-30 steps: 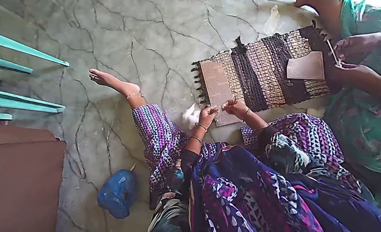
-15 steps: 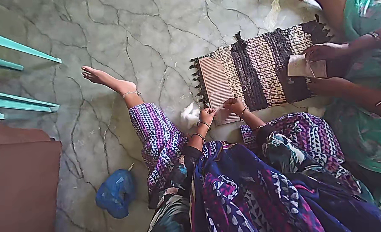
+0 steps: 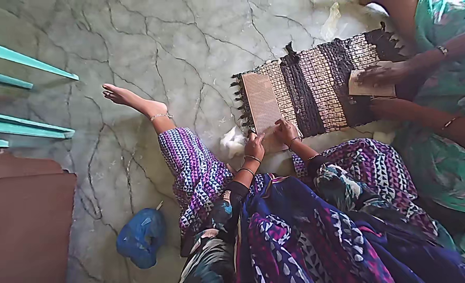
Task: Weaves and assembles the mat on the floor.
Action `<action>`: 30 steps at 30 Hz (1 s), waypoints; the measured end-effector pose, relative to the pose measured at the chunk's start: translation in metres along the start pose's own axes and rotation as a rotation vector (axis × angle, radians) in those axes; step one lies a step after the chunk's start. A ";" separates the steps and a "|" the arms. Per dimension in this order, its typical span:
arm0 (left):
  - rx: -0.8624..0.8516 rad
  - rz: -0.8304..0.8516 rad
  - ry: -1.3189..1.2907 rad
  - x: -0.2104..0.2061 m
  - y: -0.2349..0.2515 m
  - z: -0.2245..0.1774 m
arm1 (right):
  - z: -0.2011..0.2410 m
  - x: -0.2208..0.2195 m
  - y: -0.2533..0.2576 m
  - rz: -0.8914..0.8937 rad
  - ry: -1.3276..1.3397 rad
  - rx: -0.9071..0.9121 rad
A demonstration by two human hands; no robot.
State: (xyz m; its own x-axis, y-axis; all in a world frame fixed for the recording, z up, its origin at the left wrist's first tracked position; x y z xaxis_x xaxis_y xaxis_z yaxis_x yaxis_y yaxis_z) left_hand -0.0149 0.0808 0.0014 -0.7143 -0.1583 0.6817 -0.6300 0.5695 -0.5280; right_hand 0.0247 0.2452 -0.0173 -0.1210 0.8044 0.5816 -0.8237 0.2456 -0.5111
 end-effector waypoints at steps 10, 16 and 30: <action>0.063 0.066 0.034 -0.002 0.006 0.004 | 0.016 -0.039 -0.022 0.267 -0.517 0.213; 0.023 0.168 -0.014 0.009 -0.006 0.013 | 0.010 -0.051 -0.059 0.404 -0.515 0.075; 0.014 0.121 -0.062 0.023 0.007 0.024 | 0.032 -0.038 -0.024 0.225 -0.579 0.155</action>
State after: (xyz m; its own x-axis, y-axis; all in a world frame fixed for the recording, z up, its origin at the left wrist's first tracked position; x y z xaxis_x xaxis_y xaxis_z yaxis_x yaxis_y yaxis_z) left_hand -0.0432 0.0613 0.0015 -0.8025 -0.1394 0.5801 -0.5423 0.5760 -0.6117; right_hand 0.0318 0.1913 -0.0072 -0.5443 0.3943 0.7405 -0.8086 -0.0114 -0.5883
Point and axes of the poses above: each hand's wrist, its own y-axis towards the middle knuckle, its own x-axis out of the back of the hand, z = x × y, the point moved 1 cm from there along y, towards the middle knuckle, and after that the axes turned 12 degrees about z, right-handed, at the moved point
